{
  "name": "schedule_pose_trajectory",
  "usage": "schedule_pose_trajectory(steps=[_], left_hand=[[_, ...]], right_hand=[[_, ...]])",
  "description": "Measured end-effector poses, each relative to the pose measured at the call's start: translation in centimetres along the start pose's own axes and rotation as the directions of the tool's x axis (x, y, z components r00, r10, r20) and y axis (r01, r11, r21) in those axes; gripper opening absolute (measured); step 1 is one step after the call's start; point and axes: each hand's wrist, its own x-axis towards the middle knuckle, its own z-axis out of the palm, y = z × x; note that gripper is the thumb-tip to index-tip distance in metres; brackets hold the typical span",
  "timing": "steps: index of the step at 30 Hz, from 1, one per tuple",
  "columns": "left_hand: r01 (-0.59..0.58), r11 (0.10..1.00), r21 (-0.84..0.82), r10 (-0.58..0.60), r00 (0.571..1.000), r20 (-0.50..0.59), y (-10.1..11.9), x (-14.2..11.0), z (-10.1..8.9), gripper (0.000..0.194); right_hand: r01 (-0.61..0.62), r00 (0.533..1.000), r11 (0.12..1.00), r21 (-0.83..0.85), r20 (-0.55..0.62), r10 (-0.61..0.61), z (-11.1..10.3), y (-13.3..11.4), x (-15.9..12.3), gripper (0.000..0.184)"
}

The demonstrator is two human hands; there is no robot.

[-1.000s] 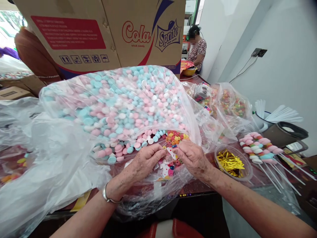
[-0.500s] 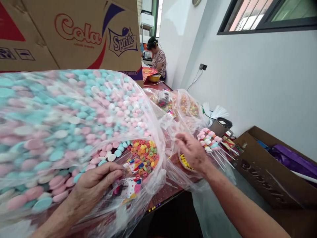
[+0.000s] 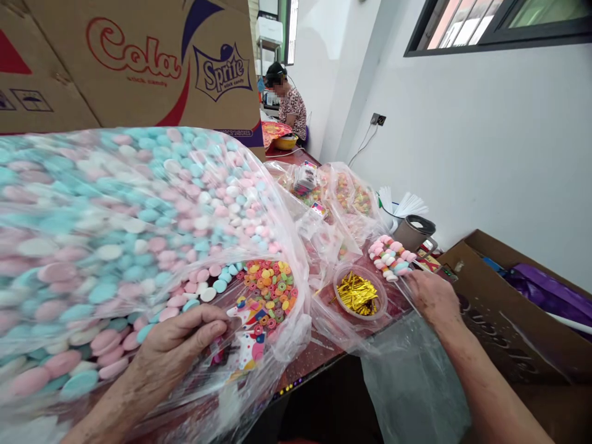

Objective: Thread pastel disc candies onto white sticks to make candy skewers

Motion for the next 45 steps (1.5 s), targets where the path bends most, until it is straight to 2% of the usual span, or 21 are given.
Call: schedule_pose_trajectory(steps=[4,7,10,12,16,22,28,33,35,38,45], left_hand=[[0.076,0.995,-0.072,-0.072,0.996,0.047,0.1,-0.4,-0.2,0.019],[0.113,0.972,-0.204,-0.088,0.988,0.13,0.3,-0.6,0.0,0.022],[0.12,0.948,-0.296,-0.074,0.984,0.161,0.5,-0.8,0.1,0.021],[0.122,0.944,-0.308,-0.076,0.985,0.156,0.7,-0.9,0.1,0.02],[0.131,0.941,-0.311,-0.084,0.983,0.161,0.8,-1.2,-0.1,0.02],[0.147,0.96,-0.238,-0.106,0.979,0.175,0.0,-1.2,-0.3,0.027],[0.197,0.973,-0.118,-0.172,0.966,0.192,-1.1,-0.9,-0.6,0.038],[0.184,0.977,-0.11,-0.15,0.953,0.264,-0.8,-0.9,-0.6,0.037],[0.183,0.977,-0.109,-0.146,0.948,0.284,-0.5,-0.9,-0.6,0.037],[0.185,0.977,-0.108,-0.154,0.956,0.248,-0.5,-1.0,-0.6,0.038],[0.16,0.984,-0.082,-0.14,0.968,0.209,-1.4,-1.2,-0.8,0.037]], right_hand=[[-0.045,0.963,0.995,0.086,-0.263,0.066,-2.5,-2.3,0.4,0.023],[0.082,0.966,0.936,0.342,-0.259,0.011,-4.5,-5.8,1.3,0.019],[0.282,0.949,0.833,0.477,-0.266,-0.17,-5.7,-10.0,2.5,0.021],[0.403,0.913,0.771,0.493,-0.278,-0.3,-5.9,-12.4,3.3,0.022],[0.541,0.841,0.705,0.459,-0.284,-0.46,-5.7,-15.1,4.7,0.023],[0.678,0.735,0.664,0.317,-0.321,-0.598,-6.0,-15.9,5.6,0.021],[0.69,0.724,0.666,0.285,-0.256,-0.64,-6.5,-15.6,5.8,0.02],[0.717,0.696,0.63,0.297,-0.265,-0.668,-6.5,-15.5,6.3,0.02],[0.715,0.699,0.635,0.293,-0.251,-0.67,-6.3,-15.5,6.5,0.02],[0.691,0.721,0.648,0.32,-0.235,-0.652,-5.9,-15.4,6.7,0.019],[0.626,0.775,0.654,0.424,-0.252,-0.579,-5.7,-15.2,6.6,0.018]])
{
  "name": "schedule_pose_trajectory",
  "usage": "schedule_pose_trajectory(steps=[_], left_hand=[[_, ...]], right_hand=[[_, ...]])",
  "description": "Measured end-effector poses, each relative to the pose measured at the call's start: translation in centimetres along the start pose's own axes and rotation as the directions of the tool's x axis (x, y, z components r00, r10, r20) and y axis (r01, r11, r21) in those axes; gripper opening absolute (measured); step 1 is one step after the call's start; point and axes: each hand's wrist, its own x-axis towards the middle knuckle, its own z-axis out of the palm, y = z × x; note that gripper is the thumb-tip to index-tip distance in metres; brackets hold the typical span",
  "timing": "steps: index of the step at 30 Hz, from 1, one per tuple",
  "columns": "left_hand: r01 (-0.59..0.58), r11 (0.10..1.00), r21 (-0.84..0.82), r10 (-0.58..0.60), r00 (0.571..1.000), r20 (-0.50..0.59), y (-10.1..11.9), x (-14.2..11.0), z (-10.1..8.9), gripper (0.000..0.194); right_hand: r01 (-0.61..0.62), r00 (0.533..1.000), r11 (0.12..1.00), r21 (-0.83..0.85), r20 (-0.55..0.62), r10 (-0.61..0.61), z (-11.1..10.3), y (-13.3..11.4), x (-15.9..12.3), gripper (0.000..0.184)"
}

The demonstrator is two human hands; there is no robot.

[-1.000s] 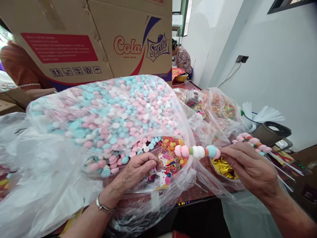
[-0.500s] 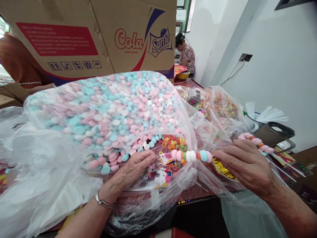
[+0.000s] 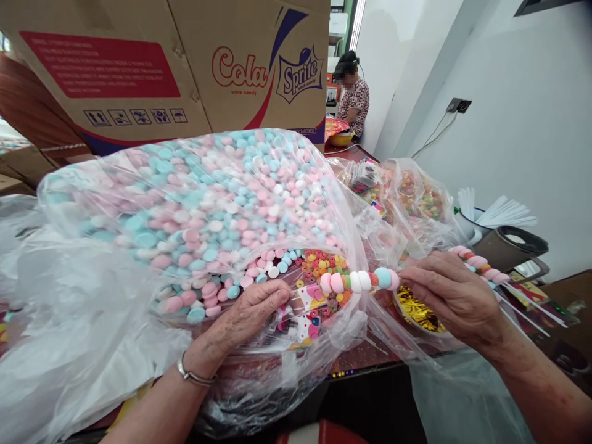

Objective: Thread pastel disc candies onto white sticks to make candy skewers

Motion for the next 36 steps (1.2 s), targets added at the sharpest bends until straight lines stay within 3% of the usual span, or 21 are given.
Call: schedule_pose_trajectory(steps=[6,11,18,27,30,36], left_hand=[[0.004,0.999,-0.039,-0.004,1.0,0.008,-0.4,0.0,0.1,0.041],[0.032,0.988,-0.148,-0.032,0.999,0.002,-0.4,0.0,0.2,0.042],[0.034,0.956,-0.293,-0.029,0.999,0.02,-0.9,0.1,0.2,0.042],[0.113,0.892,-0.438,-0.105,0.994,0.044,0.2,0.1,0.6,0.046],[0.094,0.912,-0.4,-0.089,0.996,0.03,0.1,0.1,0.5,0.046],[0.029,0.994,-0.103,-0.027,0.999,0.02,0.0,0.2,0.3,0.037]], right_hand=[[-0.074,0.997,0.995,0.063,-0.013,0.075,0.0,-0.4,0.0,0.017],[-0.037,0.999,0.997,0.07,0.003,0.037,0.3,-0.6,0.2,0.019],[-0.079,0.997,0.992,0.103,-0.005,0.08,0.6,-0.5,-0.2,0.018],[-0.062,0.998,0.994,0.09,0.018,0.061,1.2,-0.7,-0.3,0.019],[-0.045,0.998,0.995,0.088,0.039,0.042,1.2,-0.7,-0.3,0.018],[0.029,0.992,0.999,0.03,0.123,-0.033,0.8,-1.1,0.1,0.018]])
